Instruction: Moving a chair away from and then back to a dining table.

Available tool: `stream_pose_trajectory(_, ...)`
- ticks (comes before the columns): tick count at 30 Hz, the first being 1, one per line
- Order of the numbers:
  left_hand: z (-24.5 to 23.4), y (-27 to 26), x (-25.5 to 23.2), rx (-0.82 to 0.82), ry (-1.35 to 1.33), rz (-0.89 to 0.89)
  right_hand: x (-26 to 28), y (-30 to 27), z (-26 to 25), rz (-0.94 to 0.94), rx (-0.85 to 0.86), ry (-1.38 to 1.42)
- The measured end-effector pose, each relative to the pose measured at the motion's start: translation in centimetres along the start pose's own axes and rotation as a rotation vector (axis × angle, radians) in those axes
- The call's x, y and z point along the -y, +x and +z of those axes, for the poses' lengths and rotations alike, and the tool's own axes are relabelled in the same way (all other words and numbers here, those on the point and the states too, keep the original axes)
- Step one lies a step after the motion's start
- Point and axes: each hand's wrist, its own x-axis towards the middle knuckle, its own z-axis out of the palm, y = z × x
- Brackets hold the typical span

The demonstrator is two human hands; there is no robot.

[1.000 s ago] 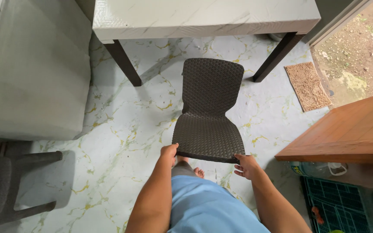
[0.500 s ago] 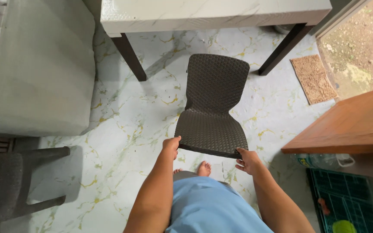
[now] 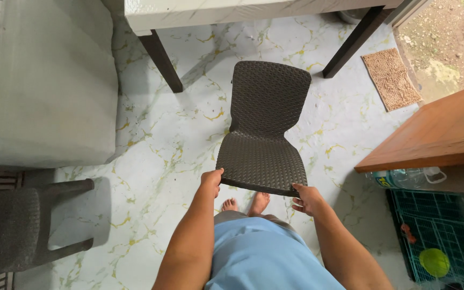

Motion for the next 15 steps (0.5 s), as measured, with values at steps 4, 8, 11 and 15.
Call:
stream_pose_trajectory(4, -1.2, -1.8, 0.2, -0.009, 0.052, -0.001, -0.6, -1.7, 0.2, -0.006, -0.031, -0.016)
stream_pose_trajectory(8, -2.1, -1.2, 1.0, -0.011, 0.046, 0.018, -1.9, -2.3, 0.7, -0.009, -0.023, -0.006)
stream_pose_trajectory(11, -3.2, -1.5, 2.0, -0.015, 0.051, 0.022, -3.5, -2.0, 1.0, -0.015, -0.019, -0.007)
stream_pose_trajectory(15, -4.6, -0.5, 3.8, 0.013, 0.046, 0.021, -5.1, -2.4, 1.4, -0.027, -0.011, -0.005)
